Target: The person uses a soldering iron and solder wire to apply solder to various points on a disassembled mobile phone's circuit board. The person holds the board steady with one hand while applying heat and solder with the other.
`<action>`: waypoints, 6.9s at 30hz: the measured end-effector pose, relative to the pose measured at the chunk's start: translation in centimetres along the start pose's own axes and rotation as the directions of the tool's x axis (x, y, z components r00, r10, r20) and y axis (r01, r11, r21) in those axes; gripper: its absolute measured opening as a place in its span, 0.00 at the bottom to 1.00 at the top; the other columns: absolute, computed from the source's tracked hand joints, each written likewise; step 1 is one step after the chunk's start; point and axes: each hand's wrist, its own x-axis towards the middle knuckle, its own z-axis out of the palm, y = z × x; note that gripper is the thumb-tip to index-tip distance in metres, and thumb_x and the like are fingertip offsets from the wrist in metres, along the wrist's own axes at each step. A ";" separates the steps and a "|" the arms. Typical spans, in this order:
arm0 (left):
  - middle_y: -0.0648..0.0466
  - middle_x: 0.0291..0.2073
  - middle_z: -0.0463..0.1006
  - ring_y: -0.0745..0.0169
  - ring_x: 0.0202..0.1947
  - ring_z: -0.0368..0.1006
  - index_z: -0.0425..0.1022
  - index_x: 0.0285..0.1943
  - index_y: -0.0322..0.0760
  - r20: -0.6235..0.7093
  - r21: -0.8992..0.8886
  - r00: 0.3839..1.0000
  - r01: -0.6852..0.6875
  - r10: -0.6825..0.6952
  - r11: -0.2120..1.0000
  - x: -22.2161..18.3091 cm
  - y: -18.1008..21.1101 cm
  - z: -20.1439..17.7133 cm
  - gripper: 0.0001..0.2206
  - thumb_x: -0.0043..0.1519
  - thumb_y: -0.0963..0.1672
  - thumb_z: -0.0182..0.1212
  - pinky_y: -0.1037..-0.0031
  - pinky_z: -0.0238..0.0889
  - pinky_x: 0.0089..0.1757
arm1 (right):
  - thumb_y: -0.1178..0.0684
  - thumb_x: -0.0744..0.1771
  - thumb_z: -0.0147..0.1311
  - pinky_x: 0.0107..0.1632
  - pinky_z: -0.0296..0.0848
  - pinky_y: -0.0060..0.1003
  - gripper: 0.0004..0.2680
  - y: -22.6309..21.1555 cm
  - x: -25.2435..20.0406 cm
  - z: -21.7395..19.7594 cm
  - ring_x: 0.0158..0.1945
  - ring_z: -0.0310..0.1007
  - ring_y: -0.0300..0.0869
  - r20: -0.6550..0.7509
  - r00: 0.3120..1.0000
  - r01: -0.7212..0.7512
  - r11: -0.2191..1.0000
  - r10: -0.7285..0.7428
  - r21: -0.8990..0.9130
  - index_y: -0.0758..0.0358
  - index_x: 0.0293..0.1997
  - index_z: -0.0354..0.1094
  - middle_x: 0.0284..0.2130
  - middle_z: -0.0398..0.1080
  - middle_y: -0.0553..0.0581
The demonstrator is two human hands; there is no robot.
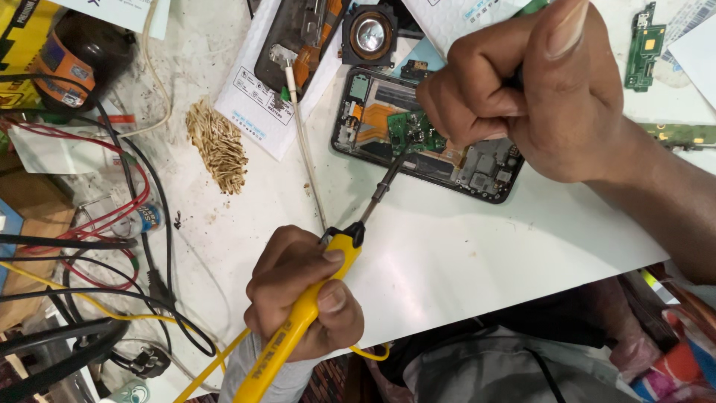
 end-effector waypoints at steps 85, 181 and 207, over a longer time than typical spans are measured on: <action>0.51 0.36 0.68 0.66 0.34 0.62 0.66 0.47 0.28 -0.756 0.118 0.629 -0.146 0.184 0.982 3.0 -5.0 -4.1 0.13 0.76 0.46 0.52 0.76 0.60 0.41 | 0.35 0.75 0.15 0.28 0.59 0.38 0.21 2.8 -0.5 -0.1 0.18 0.49 0.41 -0.041 0.995 0.093 0.994 -0.096 -0.065 0.59 0.29 0.41 0.14 0.47 0.58; 0.46 0.32 0.74 0.61 0.33 0.71 0.62 0.55 0.29 -0.221 -0.087 0.969 -0.134 0.112 0.987 -1.3 -4.4 1.1 0.14 0.75 0.47 0.54 0.73 0.69 0.37 | 0.20 0.67 0.21 0.24 0.63 0.37 0.28 2.4 -0.5 -0.2 0.16 0.50 0.38 -0.009 0.996 0.092 0.996 -0.092 -0.013 0.59 0.26 0.43 0.13 0.48 0.54; 0.46 0.32 0.74 0.62 0.31 0.69 0.63 0.52 0.27 -0.280 -0.095 0.953 -0.144 0.112 0.985 -0.9 -4.5 1.3 0.12 0.75 0.45 0.53 0.74 0.67 0.36 | 0.27 0.71 0.18 0.24 0.61 0.35 0.24 2.1 -0.4 -0.1 0.14 0.49 0.37 0.028 0.990 0.140 0.990 -0.140 -0.022 0.58 0.28 0.43 0.14 0.49 0.54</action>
